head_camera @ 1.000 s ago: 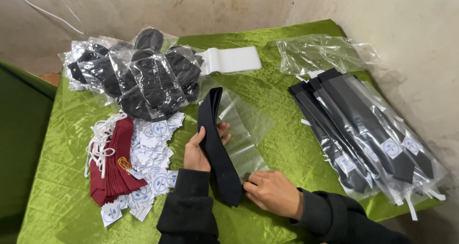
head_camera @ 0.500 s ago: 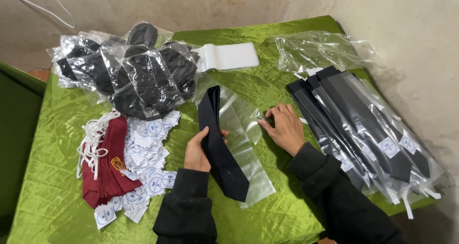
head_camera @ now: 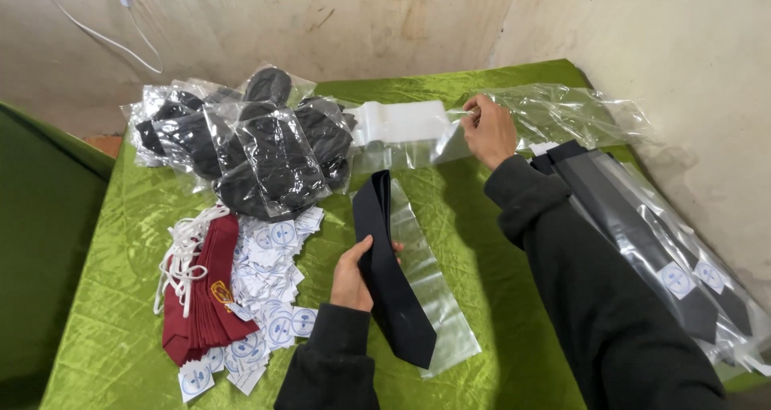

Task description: The person folds a black necktie, places a small circular sticker on the tie, and inserts the tie into a clear plastic bag. The person then seals the bag and places it with other packaged ties.

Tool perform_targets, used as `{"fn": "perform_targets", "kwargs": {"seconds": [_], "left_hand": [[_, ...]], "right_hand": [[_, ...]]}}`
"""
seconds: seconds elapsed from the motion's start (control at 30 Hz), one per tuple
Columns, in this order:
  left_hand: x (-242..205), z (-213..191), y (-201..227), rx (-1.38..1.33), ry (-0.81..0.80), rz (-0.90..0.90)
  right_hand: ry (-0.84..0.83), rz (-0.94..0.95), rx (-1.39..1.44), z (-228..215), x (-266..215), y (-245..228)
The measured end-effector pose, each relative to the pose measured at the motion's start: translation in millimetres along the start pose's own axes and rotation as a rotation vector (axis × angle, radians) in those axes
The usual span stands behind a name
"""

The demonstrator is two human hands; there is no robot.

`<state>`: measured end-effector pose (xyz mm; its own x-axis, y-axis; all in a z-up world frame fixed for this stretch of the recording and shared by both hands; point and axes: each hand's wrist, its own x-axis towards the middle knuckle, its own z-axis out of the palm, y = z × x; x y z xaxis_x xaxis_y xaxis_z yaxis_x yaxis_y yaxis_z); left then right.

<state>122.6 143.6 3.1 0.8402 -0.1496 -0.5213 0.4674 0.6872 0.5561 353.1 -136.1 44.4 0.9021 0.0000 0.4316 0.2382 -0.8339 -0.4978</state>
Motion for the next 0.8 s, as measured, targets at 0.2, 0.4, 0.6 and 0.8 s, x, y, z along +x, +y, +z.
{"fn": "perform_targets", "kwargs": {"seconds": [0.2, 0.4, 0.6, 0.8], "left_hand": [[-6, 9, 0, -0.016, 0.060, 0.126], [26, -13, -28, 0.122, 0.015, 0.306], [-13, 16, -18, 0.572, -0.179, 0.511], [-22, 27, -31, 0.715, -0.423, 0.485]], "right_hand": [[0.033, 0.128, 0.146, 8, 26, -7], [-0.018, -0.085, 0.243, -13, -33, -53], [-0.391, 0.169, 0.562, -50, -178, -102], [-0.327, 0.349, 0.981, -47, -224, -106]]}}
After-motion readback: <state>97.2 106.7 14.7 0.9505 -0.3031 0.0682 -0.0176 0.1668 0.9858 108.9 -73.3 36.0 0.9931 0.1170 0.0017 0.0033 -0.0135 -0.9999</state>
